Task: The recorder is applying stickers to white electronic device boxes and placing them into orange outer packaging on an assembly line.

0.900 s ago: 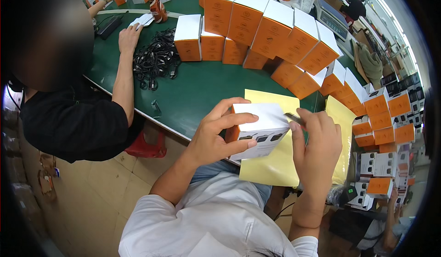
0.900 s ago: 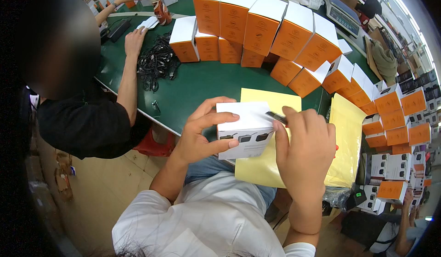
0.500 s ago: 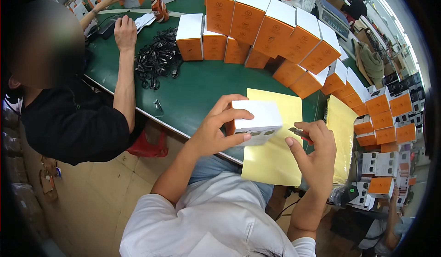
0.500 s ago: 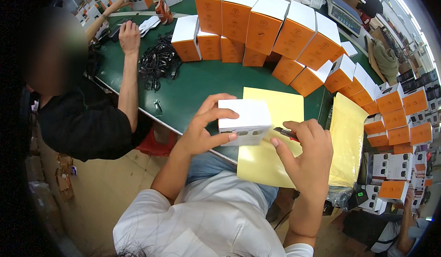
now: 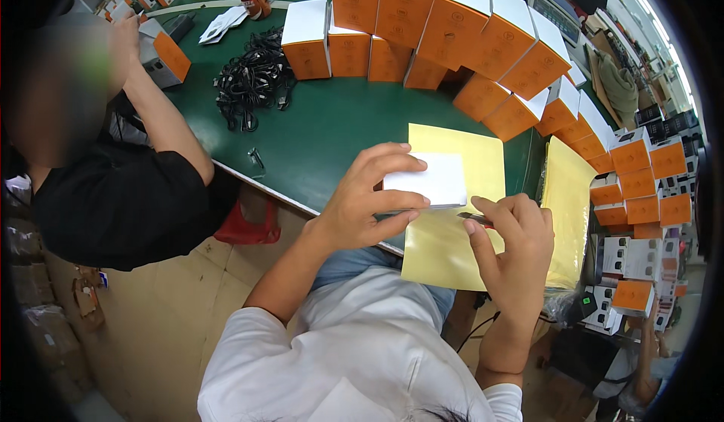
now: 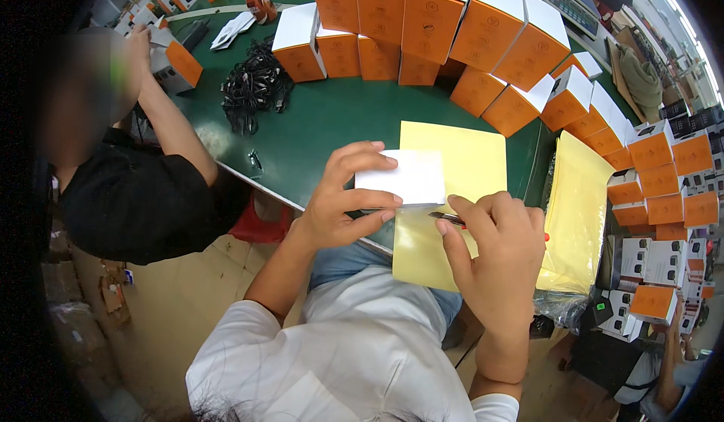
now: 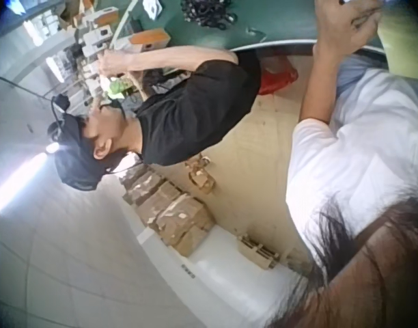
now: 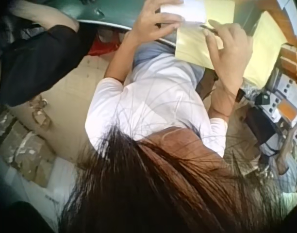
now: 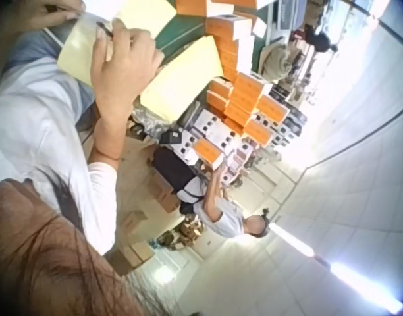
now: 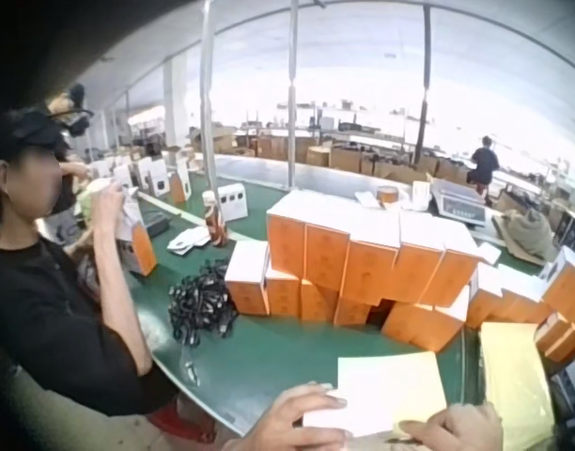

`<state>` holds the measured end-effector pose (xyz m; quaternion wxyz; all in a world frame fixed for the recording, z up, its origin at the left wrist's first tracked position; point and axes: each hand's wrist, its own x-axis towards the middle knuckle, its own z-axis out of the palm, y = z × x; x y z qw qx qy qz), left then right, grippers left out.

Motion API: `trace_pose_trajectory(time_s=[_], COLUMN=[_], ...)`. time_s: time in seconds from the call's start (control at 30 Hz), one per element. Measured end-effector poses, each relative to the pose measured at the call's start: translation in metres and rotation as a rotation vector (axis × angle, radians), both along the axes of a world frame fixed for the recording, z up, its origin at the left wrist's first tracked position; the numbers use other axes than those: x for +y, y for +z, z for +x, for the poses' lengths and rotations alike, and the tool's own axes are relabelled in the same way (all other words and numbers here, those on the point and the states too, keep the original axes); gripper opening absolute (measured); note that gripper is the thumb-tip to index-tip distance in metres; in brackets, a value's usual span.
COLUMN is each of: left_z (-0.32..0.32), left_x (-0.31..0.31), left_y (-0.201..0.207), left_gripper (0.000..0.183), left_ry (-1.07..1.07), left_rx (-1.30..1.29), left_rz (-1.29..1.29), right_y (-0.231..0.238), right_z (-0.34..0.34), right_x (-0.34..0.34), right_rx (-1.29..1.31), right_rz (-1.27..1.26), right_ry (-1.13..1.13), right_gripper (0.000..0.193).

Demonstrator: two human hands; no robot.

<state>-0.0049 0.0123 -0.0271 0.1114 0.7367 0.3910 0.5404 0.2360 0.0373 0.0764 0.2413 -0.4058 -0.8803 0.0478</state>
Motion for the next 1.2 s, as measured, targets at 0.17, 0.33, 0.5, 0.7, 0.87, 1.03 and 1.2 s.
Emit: trace_pose_trajectory(time_s=[0.17,0.33,0.5,0.7,0.87,1.03,1.2], left_z=[-0.001,-0.001,0.009,0.012,0.014,0.016,0.017], left_x=[0.001,-0.004,-0.001,0.003,0.006,0.006,0.006], left_y=[-0.005,0.007,0.001,-0.006,-0.009,-0.009,-0.01], left_gripper=[0.03,0.031,0.034,0.03,0.029,0.03,0.029], left_ry=[0.0,-0.03,0.037,0.094,0.119,0.129,0.133], left_rx=[0.041,-0.019,-0.054,-0.06,-0.082,-0.121,-0.128], left_rz=[0.054,-0.003,0.038,0.094,0.121,0.105,0.106], right_y=[0.0,-0.003,-0.004,-0.005,-0.005,-0.003,-0.005], right_z=[-0.008,-0.013,-0.017,-0.022,-0.024,-0.026,-0.018], right_x=[-0.007,-0.008,-0.008,-0.007,-0.004,0.004,0.022], right_rx=[-0.056,-0.066,-0.072,-0.111,-0.12,-0.148,-0.173], right_rz=[0.09,0.155,0.207,0.248,0.271,0.262,0.25], right_ry=[-0.001,0.006,0.009,-0.013,-0.024,-0.039,-0.11], right_gripper=[0.025,0.026,0.025,0.027,0.026,0.023,0.024])
